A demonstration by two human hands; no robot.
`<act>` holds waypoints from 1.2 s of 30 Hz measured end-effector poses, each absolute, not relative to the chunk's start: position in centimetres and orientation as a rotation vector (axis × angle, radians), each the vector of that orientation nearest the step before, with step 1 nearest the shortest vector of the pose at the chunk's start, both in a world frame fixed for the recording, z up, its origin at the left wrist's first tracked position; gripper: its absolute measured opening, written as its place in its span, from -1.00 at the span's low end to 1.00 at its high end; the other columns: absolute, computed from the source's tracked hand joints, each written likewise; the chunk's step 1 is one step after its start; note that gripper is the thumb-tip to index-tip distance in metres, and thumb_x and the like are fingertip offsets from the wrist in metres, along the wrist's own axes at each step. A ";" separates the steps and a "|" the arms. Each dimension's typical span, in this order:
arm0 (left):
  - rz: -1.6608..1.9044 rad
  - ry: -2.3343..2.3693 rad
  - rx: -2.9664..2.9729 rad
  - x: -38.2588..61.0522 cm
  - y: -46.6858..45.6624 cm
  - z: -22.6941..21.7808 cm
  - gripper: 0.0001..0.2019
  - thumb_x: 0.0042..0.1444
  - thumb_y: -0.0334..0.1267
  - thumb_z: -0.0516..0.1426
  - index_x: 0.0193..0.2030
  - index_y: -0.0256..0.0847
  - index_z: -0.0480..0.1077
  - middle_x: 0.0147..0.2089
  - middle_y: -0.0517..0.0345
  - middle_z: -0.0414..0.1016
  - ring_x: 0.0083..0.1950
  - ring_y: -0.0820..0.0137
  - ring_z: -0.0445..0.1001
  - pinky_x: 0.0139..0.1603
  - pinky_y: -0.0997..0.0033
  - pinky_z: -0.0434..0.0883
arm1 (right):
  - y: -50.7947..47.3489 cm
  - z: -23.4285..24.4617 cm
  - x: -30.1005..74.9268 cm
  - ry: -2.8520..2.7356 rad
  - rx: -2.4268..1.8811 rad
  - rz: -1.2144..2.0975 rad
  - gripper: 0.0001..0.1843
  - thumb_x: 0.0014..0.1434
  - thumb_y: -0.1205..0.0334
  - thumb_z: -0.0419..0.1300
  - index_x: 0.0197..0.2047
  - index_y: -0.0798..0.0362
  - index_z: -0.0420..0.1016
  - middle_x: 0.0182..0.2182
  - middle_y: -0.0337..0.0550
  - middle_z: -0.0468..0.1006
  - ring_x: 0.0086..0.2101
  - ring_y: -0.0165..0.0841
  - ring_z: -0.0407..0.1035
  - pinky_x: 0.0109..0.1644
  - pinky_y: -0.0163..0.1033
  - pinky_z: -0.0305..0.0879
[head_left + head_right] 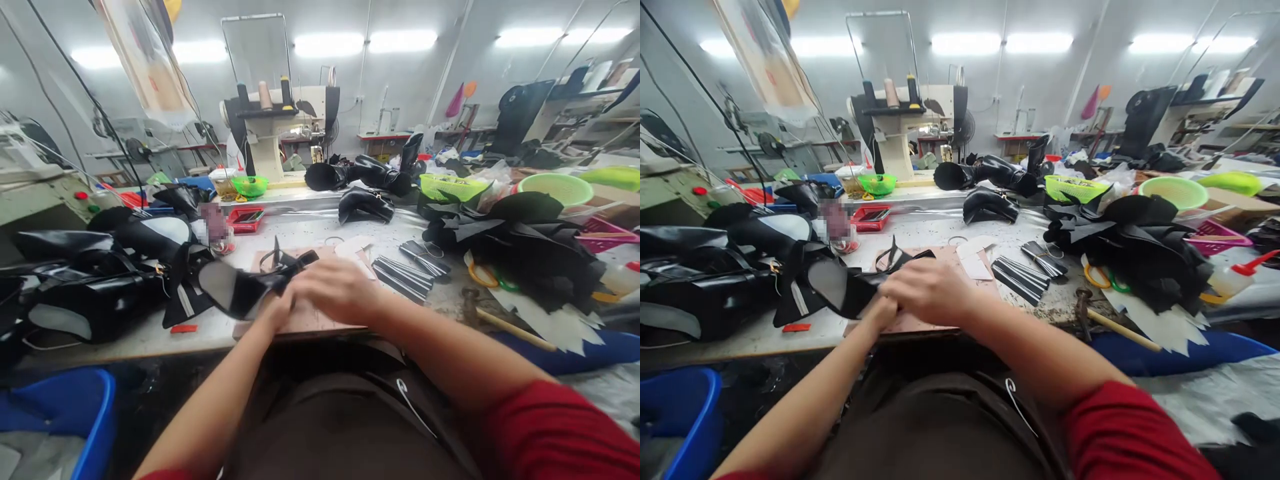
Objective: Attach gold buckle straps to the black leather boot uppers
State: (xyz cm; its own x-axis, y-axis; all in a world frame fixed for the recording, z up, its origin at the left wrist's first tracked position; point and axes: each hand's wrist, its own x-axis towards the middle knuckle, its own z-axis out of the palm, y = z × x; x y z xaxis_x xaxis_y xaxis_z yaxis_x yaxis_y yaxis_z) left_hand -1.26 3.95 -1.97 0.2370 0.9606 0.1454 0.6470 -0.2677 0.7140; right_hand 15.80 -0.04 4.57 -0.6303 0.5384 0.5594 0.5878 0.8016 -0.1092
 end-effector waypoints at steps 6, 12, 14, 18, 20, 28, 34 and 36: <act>1.301 1.150 0.887 -2.2 -0.4 2.4 -0.63 0.14 -0.17 -0.10 -0.14 -0.32 0.44 -0.23 -0.07 0.57 -0.13 0.13 0.52 -0.11 0.09 0.47 | 2.0 0.7 19.4 -1.710 -1.377 0.519 -0.45 0.03 -0.08 0.16 0.01 0.07 0.34 -0.04 0.07 0.44 -0.03 -0.08 0.31 0.03 0.06 0.22; 1.131 0.923 0.323 -1.5 -3.4 5.5 -0.76 0.00 -0.32 0.02 -0.46 -0.26 0.51 -0.47 0.01 0.57 -0.25 0.12 0.56 -0.07 0.09 0.46 | 2.4 2.1 17.9 -1.533 -0.811 0.566 -0.60 0.01 -0.14 0.16 -0.23 0.00 0.32 -0.35 -0.16 0.44 -0.29 -0.26 0.36 -0.18 -0.15 0.32; 1.080 0.904 0.274 -1.4 -3.8 5.8 -0.74 0.03 -0.27 0.02 -0.41 -0.28 0.53 -0.43 -0.02 0.58 -0.23 0.10 0.55 -0.04 0.07 0.44 | 2.2 3.5 18.4 -1.511 -0.856 0.439 -0.64 0.02 -0.14 0.14 -0.47 -0.01 0.25 -0.56 -0.27 0.29 -0.50 -0.35 0.25 -0.40 -0.24 0.24; 1.134 0.781 0.284 -0.9 -4.5 5.7 -0.72 0.07 -0.21 0.02 -0.28 -0.24 0.54 -0.28 -0.03 0.59 -0.06 0.07 0.49 0.05 0.06 0.38 | 3.0 3.7 19.7 -1.544 -1.064 0.274 -0.47 0.05 -0.19 0.03 -0.66 0.00 -0.07 -0.71 -0.37 -0.04 -0.64 -0.46 -0.06 -0.56 -0.31 -0.05; 1.152 0.656 0.343 -0.4 -4.7 5.1 -0.75 0.06 -0.21 0.06 -0.23 -0.18 0.53 -0.20 0.02 0.58 0.03 0.08 0.44 0.11 0.07 0.33 | 4.2 2.7 20.0 -1.614 -1.113 0.247 -0.47 0.06 -0.20 -0.01 -0.66 0.00 -0.06 -0.70 -0.36 -0.01 -0.62 -0.46 -0.04 -0.54 -0.31 -0.05; 1.196 0.621 0.360 1.6 -4.4 4.6 -0.82 0.06 -0.41 0.10 -0.24 -0.28 0.52 -0.28 0.00 0.59 -0.17 0.21 0.54 0.01 0.19 0.41 | 6.6 3.1 19.0 -1.634 -1.102 0.097 -0.61 0.14 -0.11 -0.07 -0.39 0.05 0.30 -0.43 -0.11 0.40 -0.35 -0.25 0.32 -0.23 -0.13 0.27; 1.397 0.706 0.281 1.8 -3.6 5.7 -0.86 0.07 -0.43 0.10 -0.33 -0.35 0.52 -0.34 -0.04 0.58 -0.40 0.34 0.53 -0.39 0.45 0.49 | -1.2 4.2 16.7 -2.006 -0.805 -0.085 -0.41 0.08 0.04 0.14 0.11 0.16 0.19 -0.10 0.08 0.43 -0.10 -0.15 0.34 -0.07 -0.07 0.35; 1.428 0.546 0.242 1.7 -3.1 5.7 -0.77 0.14 -0.33 0.04 -0.29 -0.33 0.52 -0.31 -0.07 0.58 -0.39 0.33 0.53 -0.39 0.40 0.50 | -2.4 3.4 15.6 -2.050 -0.852 -0.195 -0.47 0.14 0.23 0.07 0.16 0.23 0.14 -0.05 0.15 0.43 -0.06 -0.15 0.34 -0.06 -0.09 0.37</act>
State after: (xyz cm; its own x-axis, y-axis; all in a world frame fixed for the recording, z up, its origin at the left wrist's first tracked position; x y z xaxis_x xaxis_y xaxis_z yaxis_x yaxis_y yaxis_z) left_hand 1.71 -3.06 5.73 0.0472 0.9762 -0.2118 -0.8684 0.1448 0.4742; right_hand 15.56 -2.39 3.44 -0.3756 0.4975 0.7819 0.6359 0.7521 -0.1731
